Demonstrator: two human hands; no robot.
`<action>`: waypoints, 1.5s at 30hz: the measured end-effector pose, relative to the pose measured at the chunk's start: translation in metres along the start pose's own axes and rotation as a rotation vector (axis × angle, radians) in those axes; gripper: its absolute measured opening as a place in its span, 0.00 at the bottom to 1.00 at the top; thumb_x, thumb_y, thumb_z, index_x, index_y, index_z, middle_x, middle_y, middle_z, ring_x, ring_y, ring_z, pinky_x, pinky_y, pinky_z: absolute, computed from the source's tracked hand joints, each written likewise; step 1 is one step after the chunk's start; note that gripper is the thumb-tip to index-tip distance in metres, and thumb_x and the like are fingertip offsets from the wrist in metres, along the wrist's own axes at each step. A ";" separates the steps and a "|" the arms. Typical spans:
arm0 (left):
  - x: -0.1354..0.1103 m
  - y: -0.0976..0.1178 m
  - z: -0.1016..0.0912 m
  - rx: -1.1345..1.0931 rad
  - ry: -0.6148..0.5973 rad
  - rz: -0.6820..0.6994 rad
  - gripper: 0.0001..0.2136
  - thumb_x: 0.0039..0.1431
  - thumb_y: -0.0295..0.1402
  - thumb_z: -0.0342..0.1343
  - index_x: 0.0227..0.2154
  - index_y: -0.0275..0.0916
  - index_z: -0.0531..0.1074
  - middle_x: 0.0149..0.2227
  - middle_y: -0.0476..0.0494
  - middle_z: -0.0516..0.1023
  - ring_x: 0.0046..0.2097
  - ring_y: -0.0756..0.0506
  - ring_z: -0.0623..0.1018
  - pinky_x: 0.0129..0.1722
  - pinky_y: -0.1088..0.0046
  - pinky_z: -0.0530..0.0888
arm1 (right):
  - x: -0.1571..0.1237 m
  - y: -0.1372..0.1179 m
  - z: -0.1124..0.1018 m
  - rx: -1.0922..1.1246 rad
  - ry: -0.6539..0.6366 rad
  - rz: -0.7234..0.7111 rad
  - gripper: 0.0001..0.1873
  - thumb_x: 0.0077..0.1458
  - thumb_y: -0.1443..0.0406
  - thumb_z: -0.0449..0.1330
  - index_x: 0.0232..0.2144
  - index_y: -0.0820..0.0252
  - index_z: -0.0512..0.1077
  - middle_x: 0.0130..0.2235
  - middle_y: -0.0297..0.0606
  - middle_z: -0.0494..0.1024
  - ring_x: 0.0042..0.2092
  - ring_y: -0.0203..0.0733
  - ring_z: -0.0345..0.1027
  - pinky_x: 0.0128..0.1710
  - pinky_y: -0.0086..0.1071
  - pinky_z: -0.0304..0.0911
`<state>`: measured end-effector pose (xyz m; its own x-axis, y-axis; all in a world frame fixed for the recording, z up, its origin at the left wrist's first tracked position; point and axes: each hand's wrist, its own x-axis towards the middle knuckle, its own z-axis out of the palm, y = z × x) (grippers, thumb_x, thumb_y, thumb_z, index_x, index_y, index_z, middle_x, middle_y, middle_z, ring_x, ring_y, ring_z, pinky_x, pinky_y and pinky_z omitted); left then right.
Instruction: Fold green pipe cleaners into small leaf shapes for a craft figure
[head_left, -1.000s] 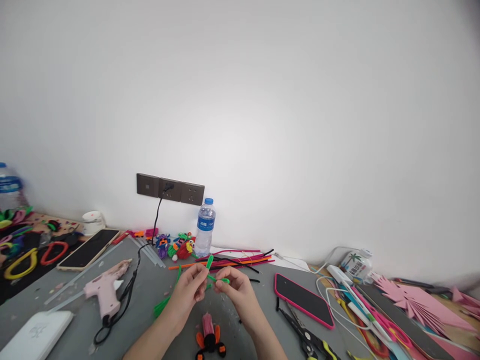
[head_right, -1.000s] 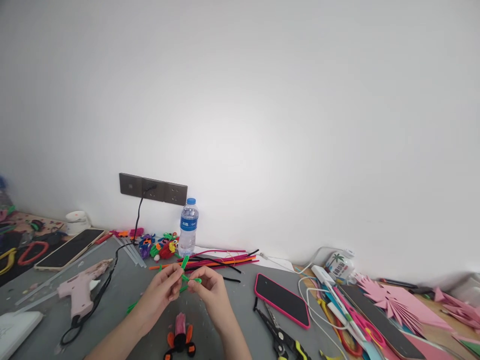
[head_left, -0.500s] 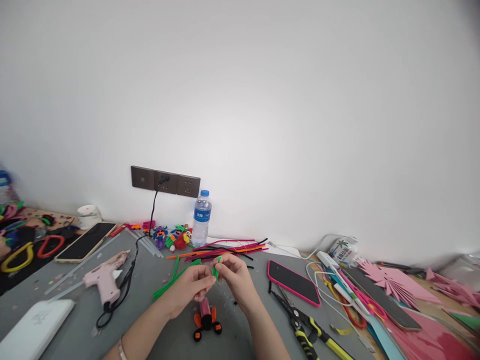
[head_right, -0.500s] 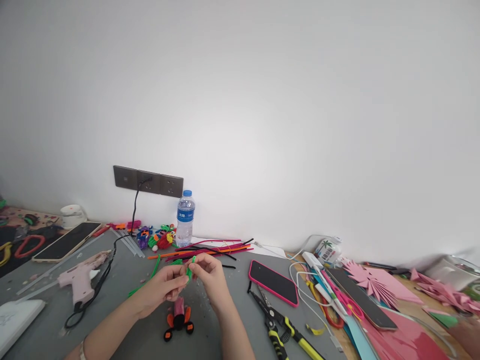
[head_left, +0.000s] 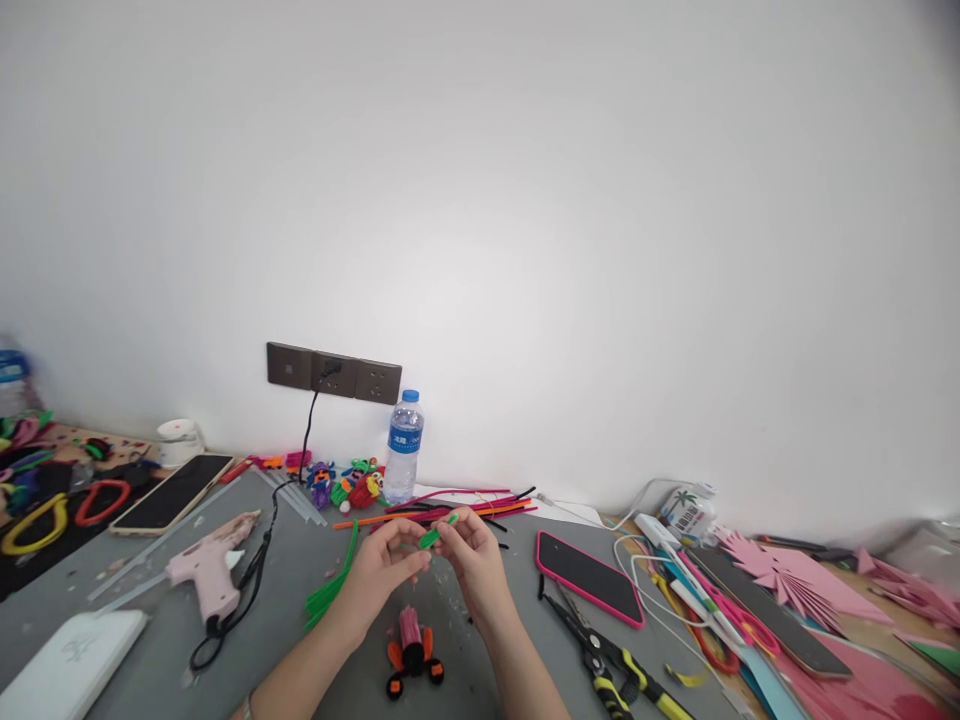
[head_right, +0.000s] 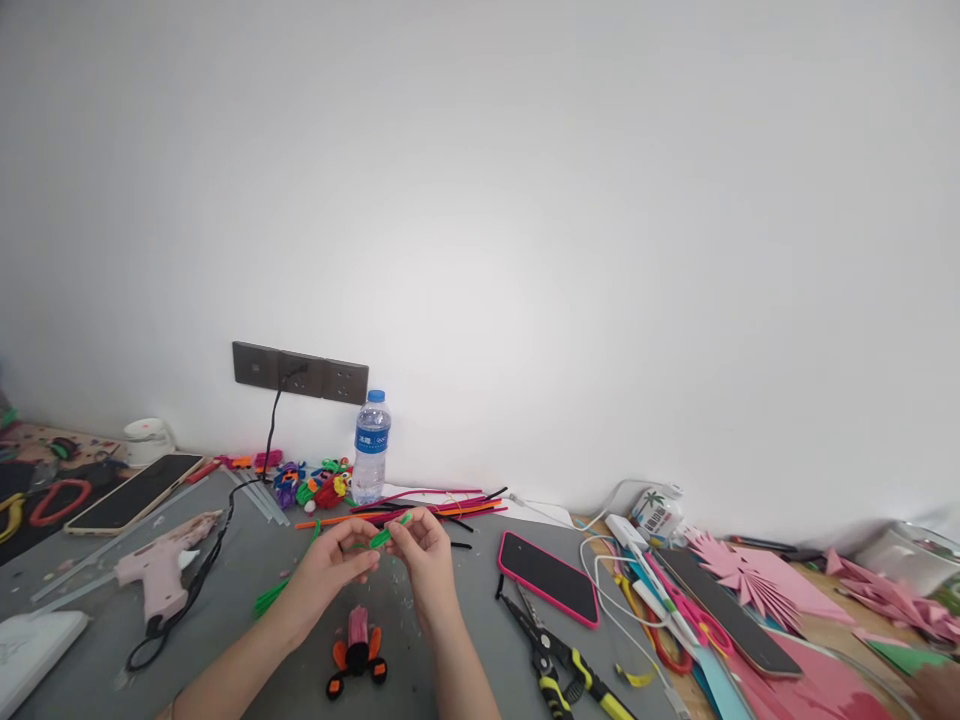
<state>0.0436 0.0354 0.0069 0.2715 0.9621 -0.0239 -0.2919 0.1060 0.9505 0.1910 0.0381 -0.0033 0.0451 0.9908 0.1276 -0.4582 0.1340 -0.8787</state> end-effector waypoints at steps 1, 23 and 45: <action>0.001 -0.001 -0.001 0.018 0.024 0.029 0.16 0.40 0.40 0.69 0.30 0.38 0.75 0.29 0.49 0.75 0.28 0.49 0.74 0.26 0.77 0.68 | 0.000 0.000 0.001 0.004 -0.007 0.007 0.13 0.44 0.61 0.70 0.25 0.59 0.70 0.26 0.31 0.73 0.27 0.34 0.65 0.29 0.28 0.62; 0.005 -0.010 -0.010 -0.017 0.149 0.128 0.12 0.45 0.39 0.67 0.32 0.39 0.79 0.32 0.44 0.78 0.37 0.45 0.76 0.37 0.73 0.74 | -0.003 0.003 0.011 -0.119 -0.043 -0.043 0.19 0.41 0.57 0.71 0.32 0.59 0.71 0.22 0.27 0.72 0.22 0.33 0.66 0.24 0.27 0.62; 0.004 0.002 -0.004 -0.224 0.230 0.100 0.13 0.39 0.38 0.71 0.26 0.37 0.77 0.23 0.51 0.73 0.28 0.50 0.72 0.32 0.77 0.72 | -0.014 0.005 0.017 -0.674 -0.006 -0.351 0.03 0.54 0.65 0.59 0.29 0.58 0.70 0.29 0.35 0.74 0.29 0.38 0.66 0.27 0.29 0.60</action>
<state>0.0405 0.0404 0.0072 0.0252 0.9993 -0.0274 -0.5075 0.0364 0.8609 0.1725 0.0246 -0.0017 0.0829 0.8882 0.4520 0.2236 0.4254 -0.8769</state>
